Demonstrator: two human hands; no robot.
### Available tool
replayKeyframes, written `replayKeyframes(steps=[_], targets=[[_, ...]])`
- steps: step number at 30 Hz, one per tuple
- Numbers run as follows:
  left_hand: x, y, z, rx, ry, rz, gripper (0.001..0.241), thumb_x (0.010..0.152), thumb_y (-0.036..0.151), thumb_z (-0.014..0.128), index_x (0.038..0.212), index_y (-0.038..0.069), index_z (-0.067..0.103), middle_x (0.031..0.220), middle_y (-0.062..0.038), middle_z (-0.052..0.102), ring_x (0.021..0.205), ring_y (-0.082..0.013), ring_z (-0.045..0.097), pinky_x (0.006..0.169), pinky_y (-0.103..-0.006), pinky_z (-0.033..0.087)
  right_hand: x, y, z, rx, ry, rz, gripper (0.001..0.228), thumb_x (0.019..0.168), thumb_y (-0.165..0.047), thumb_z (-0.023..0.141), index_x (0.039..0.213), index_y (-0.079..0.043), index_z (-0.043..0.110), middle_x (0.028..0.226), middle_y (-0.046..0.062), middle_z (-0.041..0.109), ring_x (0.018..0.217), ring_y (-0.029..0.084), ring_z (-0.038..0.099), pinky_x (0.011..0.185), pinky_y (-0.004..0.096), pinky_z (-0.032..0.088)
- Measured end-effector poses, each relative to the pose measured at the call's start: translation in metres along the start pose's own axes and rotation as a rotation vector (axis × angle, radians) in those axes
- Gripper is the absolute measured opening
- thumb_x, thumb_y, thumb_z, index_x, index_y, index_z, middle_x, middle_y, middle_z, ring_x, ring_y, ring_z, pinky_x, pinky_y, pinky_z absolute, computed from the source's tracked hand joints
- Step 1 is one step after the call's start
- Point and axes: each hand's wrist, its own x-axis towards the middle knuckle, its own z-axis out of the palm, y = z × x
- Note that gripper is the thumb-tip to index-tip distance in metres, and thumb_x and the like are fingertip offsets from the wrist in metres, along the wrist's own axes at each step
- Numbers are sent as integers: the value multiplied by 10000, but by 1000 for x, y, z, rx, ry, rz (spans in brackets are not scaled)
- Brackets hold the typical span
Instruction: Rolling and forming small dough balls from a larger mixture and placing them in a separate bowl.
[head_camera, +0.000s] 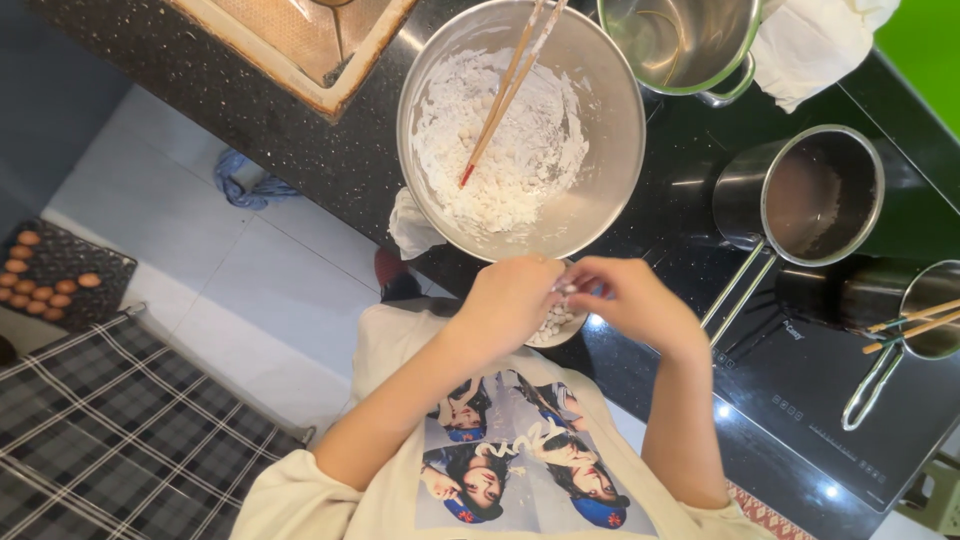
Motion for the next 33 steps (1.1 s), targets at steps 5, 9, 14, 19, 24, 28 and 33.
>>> replayKeyframes(steps=[5, 9, 14, 19, 24, 28, 33], targets=[[2, 20, -31, -85, 19, -108, 235, 888, 273, 721, 1002, 72, 679, 843, -135, 712, 804, -341, 706, 688, -451, 547, -1, -16, -5, -22, 95, -41, 274, 855, -132, 754, 1109, -31, 734, 810, 39, 757, 695, 75, 674, 648, 261, 544], [6, 22, -71, -198, 137, -306, 201, 943, 211, 650, 1106, 105, 701, 838, -110, 743, 664, -252, 717, 640, -397, 563, 14, -31, -14, 0, 316, -77, 204, 918, -139, 746, 1082, -18, 763, 822, 91, 754, 687, 138, 614, 634, 285, 508], [4, -12, -79, -193, 447, -209, 186, 970, 103, 629, 1144, 49, 668, 925, -133, 733, 729, -220, 718, 655, -355, 567, 80, -46, 2, -93, 229, -210, 231, 891, -116, 733, 1101, -22, 752, 895, 105, 758, 763, 179, 676, 703, 316, 534], [1, -21, -87, -234, 477, -167, 186, 961, 72, 637, 1140, 31, 665, 945, -136, 728, 758, -213, 726, 655, -336, 573, 122, -42, 21, -248, 51, -237, 243, 799, -83, 740, 1034, -21, 748, 912, 150, 735, 811, 269, 710, 754, 374, 555], [4, -32, -96, -265, 450, -168, 149, 960, 82, 651, 1095, 22, 677, 943, -127, 734, 743, -206, 720, 651, -333, 572, 125, -54, 20, -379, 4, -126, 129, 798, -86, 722, 899, -7, 730, 840, 166, 698, 788, 317, 688, 743, 405, 550], [11, -35, -100, -304, 432, -163, 165, 951, 85, 645, 1100, 24, 679, 942, -121, 730, 756, -196, 720, 637, -323, 574, 128, -46, 19, -372, -9, -133, 155, 759, -76, 733, 896, -5, 714, 819, 160, 678, 787, 316, 673, 737, 404, 542], [21, -40, -100, -263, 403, -80, 162, 956, 90, 661, 1101, 22, 690, 961, -128, 730, 777, -192, 711, 691, -323, 569, 130, -38, 20, -367, 33, -187, 151, 719, -51, 745, 840, 16, 687, 806, 146, 658, 802, 307, 646, 733, 392, 532]])
